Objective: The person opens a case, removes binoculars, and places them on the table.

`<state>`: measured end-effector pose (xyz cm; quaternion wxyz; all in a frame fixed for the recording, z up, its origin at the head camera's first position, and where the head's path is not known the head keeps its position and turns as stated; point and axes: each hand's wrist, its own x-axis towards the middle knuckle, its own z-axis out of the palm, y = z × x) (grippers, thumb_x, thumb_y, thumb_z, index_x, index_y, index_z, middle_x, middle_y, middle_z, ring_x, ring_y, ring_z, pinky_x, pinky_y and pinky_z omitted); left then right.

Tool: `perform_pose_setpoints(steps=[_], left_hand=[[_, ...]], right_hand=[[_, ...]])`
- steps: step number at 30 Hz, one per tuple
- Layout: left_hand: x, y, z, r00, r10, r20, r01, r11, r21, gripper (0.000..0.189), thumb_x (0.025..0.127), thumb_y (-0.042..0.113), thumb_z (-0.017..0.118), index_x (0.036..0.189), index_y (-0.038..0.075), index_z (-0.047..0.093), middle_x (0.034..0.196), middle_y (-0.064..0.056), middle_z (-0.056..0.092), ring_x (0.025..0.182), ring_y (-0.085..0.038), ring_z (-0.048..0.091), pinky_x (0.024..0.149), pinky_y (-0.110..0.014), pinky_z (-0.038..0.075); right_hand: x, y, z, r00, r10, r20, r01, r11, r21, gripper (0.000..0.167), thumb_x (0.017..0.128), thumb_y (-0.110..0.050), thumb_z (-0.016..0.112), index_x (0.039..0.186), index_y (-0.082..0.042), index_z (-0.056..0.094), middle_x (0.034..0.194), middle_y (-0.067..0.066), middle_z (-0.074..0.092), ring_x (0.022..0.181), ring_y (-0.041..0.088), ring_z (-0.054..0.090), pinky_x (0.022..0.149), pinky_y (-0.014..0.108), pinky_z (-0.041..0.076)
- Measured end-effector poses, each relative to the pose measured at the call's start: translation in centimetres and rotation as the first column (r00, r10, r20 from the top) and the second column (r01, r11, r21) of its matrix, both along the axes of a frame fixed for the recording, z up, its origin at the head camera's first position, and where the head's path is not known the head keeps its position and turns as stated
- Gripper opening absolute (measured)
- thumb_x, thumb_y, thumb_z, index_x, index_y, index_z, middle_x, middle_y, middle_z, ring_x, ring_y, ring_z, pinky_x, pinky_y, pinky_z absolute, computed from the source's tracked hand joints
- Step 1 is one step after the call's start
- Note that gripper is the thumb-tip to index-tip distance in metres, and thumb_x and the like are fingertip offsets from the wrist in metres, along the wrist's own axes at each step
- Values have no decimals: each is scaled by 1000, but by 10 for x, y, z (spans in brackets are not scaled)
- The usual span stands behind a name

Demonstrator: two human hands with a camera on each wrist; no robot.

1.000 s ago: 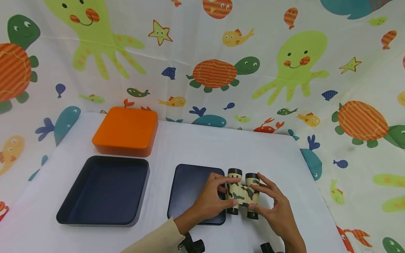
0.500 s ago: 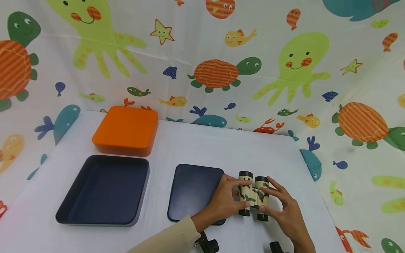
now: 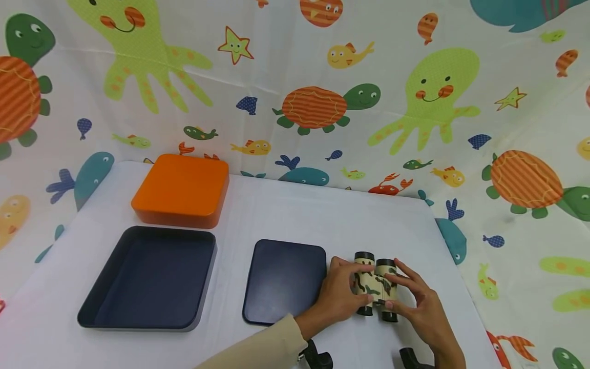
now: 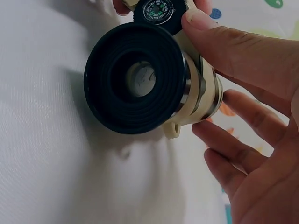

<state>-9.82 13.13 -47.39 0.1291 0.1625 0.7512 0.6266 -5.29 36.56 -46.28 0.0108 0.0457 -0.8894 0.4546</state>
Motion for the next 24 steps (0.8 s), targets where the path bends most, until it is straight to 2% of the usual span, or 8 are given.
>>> perform_pose_setpoints(steps=[4, 7, 9, 11, 15, 18, 21, 24], left_hand=[[0, 4, -1, 1000, 8, 16, -8, 1000, -5, 55, 88, 13, 87, 139, 26, 72, 120, -4, 48, 84, -11, 49, 66, -20, 42], [0, 5, -3, 1000, 8, 13, -8, 1000, -1, 55, 88, 13, 87, 139, 24, 72, 120, -6, 48, 83, -10, 49, 66, -20, 41], [1, 6, -4, 1000, 8, 2, -8, 1000, -6, 55, 88, 14, 87, 140, 23, 71, 119, -7, 48, 82, -10, 48, 67, -19, 41], [1, 6, -4, 1000, 8, -20, -9, 1000, -27, 55, 88, 14, 86, 140, 23, 71, 120, -7, 49, 83, -9, 48, 69, -20, 41], [3, 8, -5, 997, 14, -73, -22, 993, -113, 57, 90, 17, 86, 143, 26, 68, 117, -5, 51, 90, -8, 46, 79, -25, 40], [5, 8, -5, 995, 14, -100, -29, 988, -149, 57, 90, 18, 86, 144, 26, 68, 114, -4, 51, 93, -8, 45, 82, -27, 40], [4, 7, -7, 994, 5, -112, -22, 989, -145, 53, 90, 16, 86, 140, 23, 70, 111, -5, 51, 90, -8, 43, 80, -26, 41], [3, 6, -9, 994, -9, -111, -5, 991, -130, 50, 90, 15, 86, 138, 21, 71, 106, -5, 51, 84, -6, 40, 75, -24, 39]], right_hand=[[-1, 4, -4, 1000, -2, 17, 2, 999, 32, 55, 89, -11, 86, 141, -13, 69, 170, 17, 38, 151, -13, 26, 121, 71, 29], [-1, 6, -6, 1000, -1, 28, 0, 999, 45, 56, 89, -12, 86, 142, -13, 68, 170, 15, 38, 154, -9, 27, 128, 36, 35], [-1, 8, -7, 999, -1, 36, 0, 999, 49, 56, 89, -14, 86, 142, -13, 68, 170, 14, 38, 157, -3, 27, 123, 16, 34], [-1, 8, -7, 999, -6, 43, 4, 999, 50, 56, 89, -15, 86, 143, -14, 67, 171, 12, 38, 160, 4, 27, 122, 13, 32], [-2, 8, -7, 998, -17, 66, 13, 998, 62, 57, 90, -18, 86, 143, -16, 67, 172, 8, 36, 164, 26, 25, 125, 36, 33], [-3, 8, -8, 997, -20, 69, 16, 998, 58, 57, 90, -19, 86, 143, -17, 67, 172, 8, 36, 164, 35, 23, 125, 36, 32], [-3, 8, -9, 998, -15, 59, 12, 999, 50, 58, 89, -18, 87, 143, -16, 67, 172, 9, 36, 165, 28, 23, 125, 17, 31], [-3, 8, -11, 999, -10, 34, 8, 999, 41, 58, 88, -15, 87, 142, -15, 67, 172, 10, 36, 163, 8, 24, 117, 3, 29]])
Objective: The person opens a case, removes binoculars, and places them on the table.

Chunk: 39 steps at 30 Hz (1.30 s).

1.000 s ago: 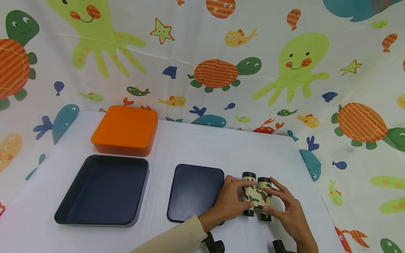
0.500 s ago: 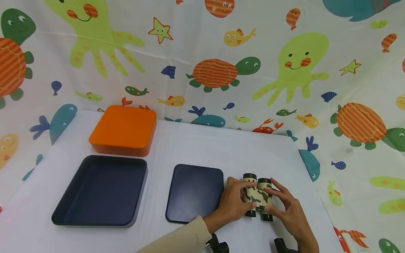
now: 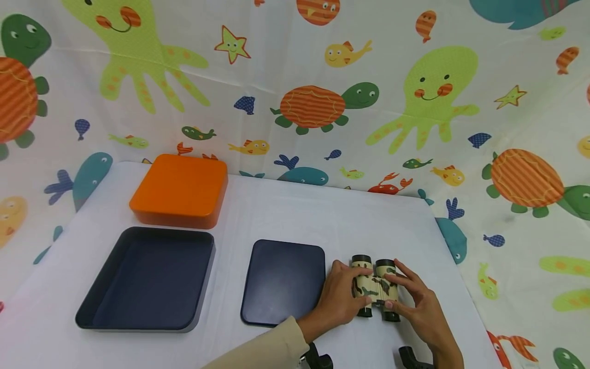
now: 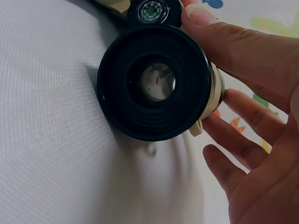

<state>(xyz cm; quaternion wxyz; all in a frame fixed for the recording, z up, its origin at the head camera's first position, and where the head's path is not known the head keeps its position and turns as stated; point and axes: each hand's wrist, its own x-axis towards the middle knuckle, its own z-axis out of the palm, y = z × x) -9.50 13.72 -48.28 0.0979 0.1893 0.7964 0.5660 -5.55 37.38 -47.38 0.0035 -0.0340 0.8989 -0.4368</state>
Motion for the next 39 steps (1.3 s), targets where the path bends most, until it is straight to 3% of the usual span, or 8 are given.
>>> perform_pose_setpoints(steps=[4, 14, 16, 18, 21, 25, 32, 39], left_hand=[[-1, -1, -1, 999, -10, 34, 9, 999, 33, 50, 90, 14, 86, 138, 21, 71, 105, -5, 49, 79, -6, 39, 70, -22, 37], [-1, -1, -1, 990, 10, 139, -28, 991, 129, 49, 88, 7, 85, 133, 21, 72, 114, -9, 47, 83, -10, 45, 71, -23, 42], [-1, -2, -2, 990, 19, 136, -38, 990, 134, 49, 88, 6, 85, 133, 20, 71, 116, -10, 47, 84, -12, 48, 71, -22, 43], [-2, -4, -2, 992, 34, 123, -51, 990, 135, 49, 88, 5, 84, 133, 18, 70, 119, -11, 49, 84, -13, 50, 70, -20, 43], [-3, -10, 2, 994, 53, 98, -65, 990, 122, 48, 90, 6, 83, 134, 18, 68, 121, -12, 52, 81, -9, 49, 69, -19, 43], [-4, -19, 10, 995, 82, 62, -89, 989, 120, 47, 91, 7, 81, 134, 19, 67, 119, -11, 54, 76, -3, 44, 69, -20, 42], [-9, -40, 28, 993, 119, 29, -121, 985, 121, 44, 96, 12, 78, 137, 20, 65, 114, -9, 55, 74, -9, 45, 64, -23, 42], [-16, -69, 44, 978, 208, 13, -208, 972, 108, 35, 101, 18, 71, 135, 23, 65, 112, -8, 59, 68, -13, 48, 58, -26, 45]], right_hand=[[0, 0, -2, 999, 9, -33, -10, 1000, -8, 58, 87, -13, 87, 142, -15, 68, 171, 13, 37, 154, -10, 25, 111, -3, 27], [2, 0, -3, 1000, 5, -27, -5, 1000, -9, 58, 88, -13, 87, 142, -16, 67, 171, 15, 37, 151, -15, 26, 108, -3, 28], [2, -2, -1, 1000, -7, -5, 7, 1000, 2, 56, 89, -16, 86, 142, -17, 68, 171, 13, 37, 160, 2, 25, 124, 17, 33], [0, -3, 2, 1000, -25, 8, 24, 999, 29, 55, 90, -19, 86, 142, -18, 68, 171, 12, 38, 164, 21, 27, 130, 45, 34], [-3, -8, 10, 998, -55, 12, 54, 996, 73, 54, 92, -22, 85, 143, -19, 67, 171, 11, 39, 158, 50, 29, 114, 83, 29], [-8, -17, 22, 996, -70, -49, 75, 990, 116, 56, 94, -23, 83, 147, -20, 64, 170, 12, 41, 157, 51, 31, 111, 86, 29], [-21, -48, 37, 988, -78, -136, 98, 984, 149, 71, 92, -24, 85, 156, -31, 54, 171, 9, 38, 158, 48, 31, 109, 88, 29], [-44, -90, 53, 981, 14, -195, 16, 989, 148, 76, 95, -27, 81, 162, -24, 45, 171, 10, 39, 158, 42, 36, 116, 80, 33]])
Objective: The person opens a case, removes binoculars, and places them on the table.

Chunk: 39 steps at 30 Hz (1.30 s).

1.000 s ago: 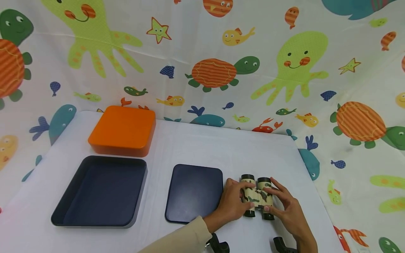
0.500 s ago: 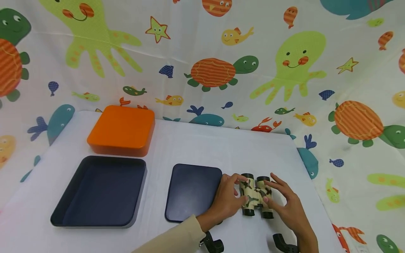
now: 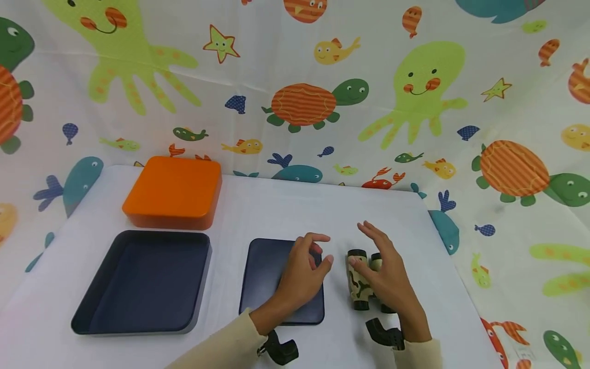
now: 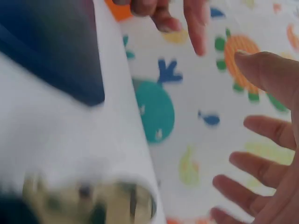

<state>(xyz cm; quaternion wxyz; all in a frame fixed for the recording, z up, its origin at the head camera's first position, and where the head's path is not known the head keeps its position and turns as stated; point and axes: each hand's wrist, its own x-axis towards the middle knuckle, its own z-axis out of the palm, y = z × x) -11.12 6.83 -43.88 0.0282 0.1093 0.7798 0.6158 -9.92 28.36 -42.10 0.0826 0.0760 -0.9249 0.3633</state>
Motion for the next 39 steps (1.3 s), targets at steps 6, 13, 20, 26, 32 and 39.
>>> perform_pose_setpoints(steps=[6, 13, 20, 26, 32, 39], left_hand=[[-6, -28, 14, 991, 126, -39, -126, 992, 3, 32, 102, 20, 70, 133, 22, 66, 105, -4, 61, 61, -15, 48, 53, -26, 43], [-13, -67, 28, 960, 277, -27, -277, 961, 10, 31, 100, 18, 72, 130, 23, 68, 89, -4, 59, 58, -22, 46, 51, -26, 37], [-17, -104, 43, 940, 340, 38, -341, 939, 46, 30, 101, 15, 72, 131, 20, 67, 90, -6, 52, 66, -22, 48, 57, -25, 41], [-23, -137, 54, 925, 374, 72, -375, 927, -6, 32, 103, 22, 71, 134, 21, 65, 96, -5, 51, 72, -23, 48, 59, -24, 42], [-34, -175, 58, 923, 379, 73, -373, 924, -81, 43, 105, 33, 68, 143, 16, 57, 111, -8, 55, 88, -23, 53, 66, -18, 49], [-58, -221, 52, 917, 372, 145, -352, 924, -148, 55, 107, 47, 59, 150, 14, 49, 127, -9, 54, 101, -23, 53, 73, -14, 54]], right_hand=[[-17, -45, 9, 995, 98, 9, -97, 994, -56, 76, 99, -32, 77, 165, -24, 39, 169, 6, 42, 153, 38, 45, 118, 72, 39], [-33, -95, 12, 990, 136, 29, -134, 989, -69, 77, 100, -42, 74, 166, -32, 35, 168, 0, 44, 152, 33, 48, 119, 67, 43], [-50, -140, 17, 987, 159, -3, -158, 979, -132, 77, 99, -41, 75, 165, -24, 38, 165, 4, 48, 148, 34, 53, 118, 63, 45], [-62, -167, 21, 979, 205, 11, -198, 958, -205, 76, 99, -39, 75, 164, -26, 38, 162, 3, 51, 144, 30, 56, 118, 57, 47], [-73, -191, 26, 967, 254, 30, -238, 936, -258, 79, 97, -40, 76, 164, -27, 37, 160, 2, 52, 141, 27, 58, 116, 53, 51], [-88, -218, 24, 961, 265, 79, -235, 934, -268, 82, 97, -41, 77, 165, -29, 34, 157, 2, 54, 134, 21, 61, 112, 48, 55]])
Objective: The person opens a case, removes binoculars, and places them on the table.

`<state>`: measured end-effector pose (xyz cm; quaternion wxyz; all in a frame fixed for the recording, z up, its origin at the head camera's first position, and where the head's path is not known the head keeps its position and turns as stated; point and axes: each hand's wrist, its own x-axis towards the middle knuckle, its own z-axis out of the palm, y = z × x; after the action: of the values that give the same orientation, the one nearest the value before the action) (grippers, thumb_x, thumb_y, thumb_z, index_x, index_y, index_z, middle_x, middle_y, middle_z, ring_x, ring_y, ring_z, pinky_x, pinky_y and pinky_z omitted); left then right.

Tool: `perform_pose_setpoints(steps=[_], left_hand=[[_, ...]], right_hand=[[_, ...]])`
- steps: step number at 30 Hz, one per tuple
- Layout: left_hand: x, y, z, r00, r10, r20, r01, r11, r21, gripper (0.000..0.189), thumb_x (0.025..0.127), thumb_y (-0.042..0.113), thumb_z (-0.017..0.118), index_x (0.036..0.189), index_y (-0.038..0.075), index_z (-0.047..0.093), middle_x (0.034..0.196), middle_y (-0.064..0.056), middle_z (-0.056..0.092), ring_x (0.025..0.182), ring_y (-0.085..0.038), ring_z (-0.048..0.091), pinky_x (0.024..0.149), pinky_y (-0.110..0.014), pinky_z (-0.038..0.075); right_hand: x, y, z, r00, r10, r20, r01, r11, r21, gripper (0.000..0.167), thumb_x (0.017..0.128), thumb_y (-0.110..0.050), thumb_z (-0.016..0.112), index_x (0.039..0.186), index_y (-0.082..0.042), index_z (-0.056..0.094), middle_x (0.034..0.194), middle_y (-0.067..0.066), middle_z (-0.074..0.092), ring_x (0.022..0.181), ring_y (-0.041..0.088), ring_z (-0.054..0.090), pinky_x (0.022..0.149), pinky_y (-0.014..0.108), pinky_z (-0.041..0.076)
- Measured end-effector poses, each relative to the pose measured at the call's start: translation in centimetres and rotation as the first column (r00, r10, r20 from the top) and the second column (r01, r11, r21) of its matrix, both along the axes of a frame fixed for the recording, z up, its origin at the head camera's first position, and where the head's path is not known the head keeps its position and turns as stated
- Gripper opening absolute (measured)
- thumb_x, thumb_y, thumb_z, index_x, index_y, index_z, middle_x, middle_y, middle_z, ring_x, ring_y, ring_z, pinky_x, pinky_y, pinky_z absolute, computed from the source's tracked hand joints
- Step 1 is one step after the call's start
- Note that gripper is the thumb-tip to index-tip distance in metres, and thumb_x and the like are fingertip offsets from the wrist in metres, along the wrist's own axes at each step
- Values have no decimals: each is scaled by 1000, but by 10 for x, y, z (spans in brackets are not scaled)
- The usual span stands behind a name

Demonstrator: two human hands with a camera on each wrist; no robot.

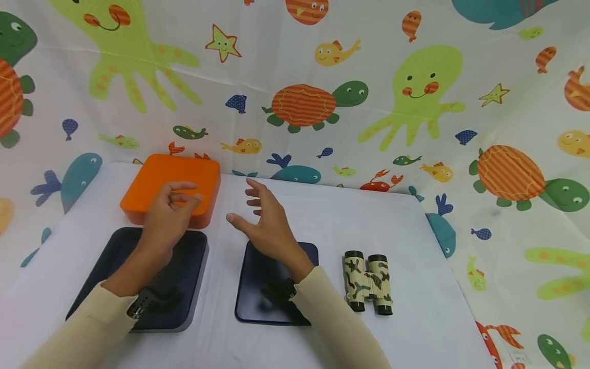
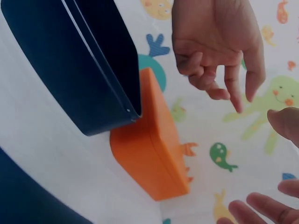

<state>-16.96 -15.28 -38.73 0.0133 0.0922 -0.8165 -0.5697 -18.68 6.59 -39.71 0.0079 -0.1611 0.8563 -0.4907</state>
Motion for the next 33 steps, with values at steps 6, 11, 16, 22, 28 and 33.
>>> perform_pose_setpoints(steps=[6, 11, 16, 22, 28, 33], left_hand=[[-23, -32, -3, 998, 20, 55, -16, 997, -72, 65, 107, 50, 57, 156, 11, 42, 139, -19, 50, 113, -29, 53, 75, -17, 48], [-37, -61, -7, 998, -48, 49, 56, 986, -160, 69, 107, 51, 55, 156, 5, 40, 149, -30, 45, 125, -42, 50, 80, -18, 44], [-51, -94, -3, 992, -84, 92, 105, 963, -247, 77, 106, 55, 52, 158, 0, 35, 153, -38, 38, 131, -54, 44, 92, -43, 55], [-65, -132, 5, 979, -147, 145, 183, 940, -286, 93, 103, 65, 55, 164, 0, 26, 157, -43, 29, 136, -63, 35, 111, -81, 36], [-77, -155, 3, 956, -195, 217, 257, 916, -309, 102, 99, 69, 60, 167, 4, 19, 158, -43, 28, 140, -65, 30, 108, -87, 30], [-81, -167, -4, 931, -251, 265, 336, 874, -351, 106, 99, 66, 63, 169, 3, 13, 158, -43, 27, 139, -65, 31, 109, -84, 32]], right_hand=[[-15, -19, -1, 998, -26, 49, 25, 999, 27, 84, 96, -44, 78, 165, -32, 33, 154, 2, 56, 128, 20, 64, 107, 43, 59], [-25, -30, -5, 995, -13, 95, 10, 1000, 28, 87, 92, -47, 81, 164, -36, 34, 153, 0, 58, 123, 15, 66, 103, 36, 60], [-32, -41, -7, 989, -14, 145, 10, 1000, 28, 88, 91, -47, 83, 164, -32, 36, 148, -1, 60, 123, 19, 67, 98, 27, 60], [-41, -52, -9, 984, -22, 176, 15, 999, 41, 91, 89, -46, 85, 163, -30, 35, 145, 3, 61, 124, 25, 67, 95, 29, 62], [-50, -63, -11, 982, -40, 185, 24, 996, 92, 95, 87, -46, 87, 163, -30, 33, 143, 4, 61, 120, 22, 67, 91, 28, 63], [-59, -71, -18, 971, -65, 230, 36, 991, 130, 99, 84, -48, 89, 163, -33, 32, 142, 4, 61, 111, 17, 66, 88, 28, 64]])
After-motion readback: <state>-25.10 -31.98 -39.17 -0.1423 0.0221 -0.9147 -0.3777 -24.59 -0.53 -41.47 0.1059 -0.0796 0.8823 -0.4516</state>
